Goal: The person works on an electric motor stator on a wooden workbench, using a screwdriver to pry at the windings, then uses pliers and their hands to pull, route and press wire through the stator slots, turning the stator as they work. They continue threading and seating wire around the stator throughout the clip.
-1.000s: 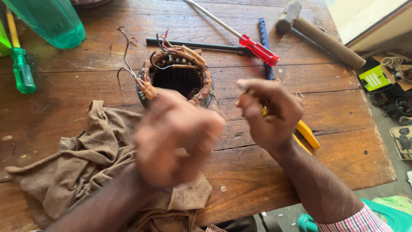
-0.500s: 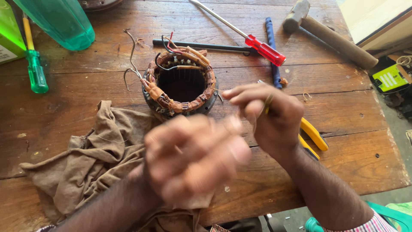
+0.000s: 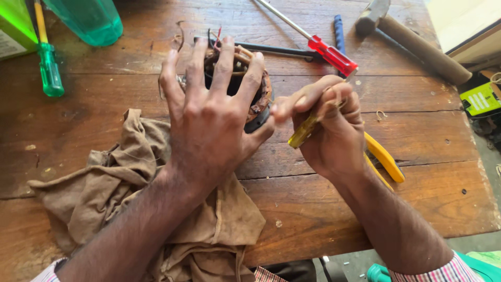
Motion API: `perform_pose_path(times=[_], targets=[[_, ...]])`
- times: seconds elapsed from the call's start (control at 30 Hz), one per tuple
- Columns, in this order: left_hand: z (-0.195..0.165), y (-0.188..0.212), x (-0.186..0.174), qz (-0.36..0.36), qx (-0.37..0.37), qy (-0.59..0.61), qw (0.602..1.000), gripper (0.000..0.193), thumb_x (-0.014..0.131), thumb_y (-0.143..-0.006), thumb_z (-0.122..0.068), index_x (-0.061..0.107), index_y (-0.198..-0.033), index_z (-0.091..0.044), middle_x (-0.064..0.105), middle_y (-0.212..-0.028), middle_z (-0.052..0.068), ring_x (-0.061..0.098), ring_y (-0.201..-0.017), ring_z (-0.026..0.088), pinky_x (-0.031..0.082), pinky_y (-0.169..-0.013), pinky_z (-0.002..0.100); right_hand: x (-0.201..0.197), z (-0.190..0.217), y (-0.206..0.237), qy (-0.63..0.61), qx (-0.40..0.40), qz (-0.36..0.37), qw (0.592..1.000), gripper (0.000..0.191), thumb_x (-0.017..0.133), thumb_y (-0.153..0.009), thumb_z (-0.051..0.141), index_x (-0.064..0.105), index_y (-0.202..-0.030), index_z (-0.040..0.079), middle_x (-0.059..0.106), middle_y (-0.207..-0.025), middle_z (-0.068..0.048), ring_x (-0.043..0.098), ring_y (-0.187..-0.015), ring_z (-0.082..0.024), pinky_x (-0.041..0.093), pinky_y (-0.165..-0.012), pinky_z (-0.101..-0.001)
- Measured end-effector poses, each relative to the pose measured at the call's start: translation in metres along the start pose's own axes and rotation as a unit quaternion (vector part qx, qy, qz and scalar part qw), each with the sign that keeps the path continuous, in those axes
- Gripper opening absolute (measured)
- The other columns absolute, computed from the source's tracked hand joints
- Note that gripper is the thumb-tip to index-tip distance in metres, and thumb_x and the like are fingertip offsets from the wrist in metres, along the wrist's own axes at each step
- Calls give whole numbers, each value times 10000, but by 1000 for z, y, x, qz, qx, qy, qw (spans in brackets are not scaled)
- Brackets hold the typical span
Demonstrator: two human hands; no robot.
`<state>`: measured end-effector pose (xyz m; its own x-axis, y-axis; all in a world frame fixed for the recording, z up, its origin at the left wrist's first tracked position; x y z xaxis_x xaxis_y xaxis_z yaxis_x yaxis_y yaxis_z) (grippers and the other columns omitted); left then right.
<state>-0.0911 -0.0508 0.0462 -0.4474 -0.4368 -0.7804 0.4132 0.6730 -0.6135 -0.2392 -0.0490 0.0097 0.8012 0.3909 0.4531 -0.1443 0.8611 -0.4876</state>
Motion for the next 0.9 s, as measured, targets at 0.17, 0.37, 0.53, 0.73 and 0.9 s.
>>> perform_pose_path(times=[0.17,0.37,0.53,0.73,0.9], targets=[[3,-1,3,-4,21,9,1000,836,834,-788,-609,632,-1431,-115,536,-1452,265,445,-1352,468,225,-1147,715,-5,-3,-2,25,21,-14,999,240,576,-1141,237,638,-1018,40,603,-850,-30,503,-673,-108,447,-794,-362],[11,0,6,3,75,51,996,768,822,-878,-602,628,-1464,-145,533,-1471,230,445,-1379,440,312,-1134,652,-6,-7,0,29,34,47,998,285,581,-1178,291,643,-1017,64,435,-675,-4,419,-619,-100,404,-718,-318],[15,-2,5,15,110,86,990,766,829,-874,-584,621,-1481,-164,525,-1501,172,438,-1401,409,319,-1147,644,-10,-13,-4,2,67,32,997,324,566,-1194,340,638,-1010,84,380,-632,35,398,-610,-95,386,-720,-301],[13,-4,1,16,98,86,991,766,833,-873,-580,616,-1484,-171,504,-1515,166,410,-1420,401,268,-1191,655,1,-1,-9,67,42,-10,997,279,569,-1124,346,625,-1046,84,544,-778,-7,524,-693,-118,468,-836,-369],[-3,-5,-18,-53,98,96,989,472,822,-974,-505,738,-1254,-135,478,-1526,191,347,-1435,399,185,-1178,662,22,27,-4,249,-33,-1,968,343,592,-1125,383,684,-1134,53,597,-1029,-24,586,-886,-86,497,-881,-284]])
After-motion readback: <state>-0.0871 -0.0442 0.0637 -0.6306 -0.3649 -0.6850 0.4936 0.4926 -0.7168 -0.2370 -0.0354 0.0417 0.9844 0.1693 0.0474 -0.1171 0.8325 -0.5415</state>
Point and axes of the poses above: each hand's wrist, its own y-axis away from the middle knuckle, its own x-axis out of the palm, z = x × y, the point moved 10 cm from there along -y, towards the middle knuckle
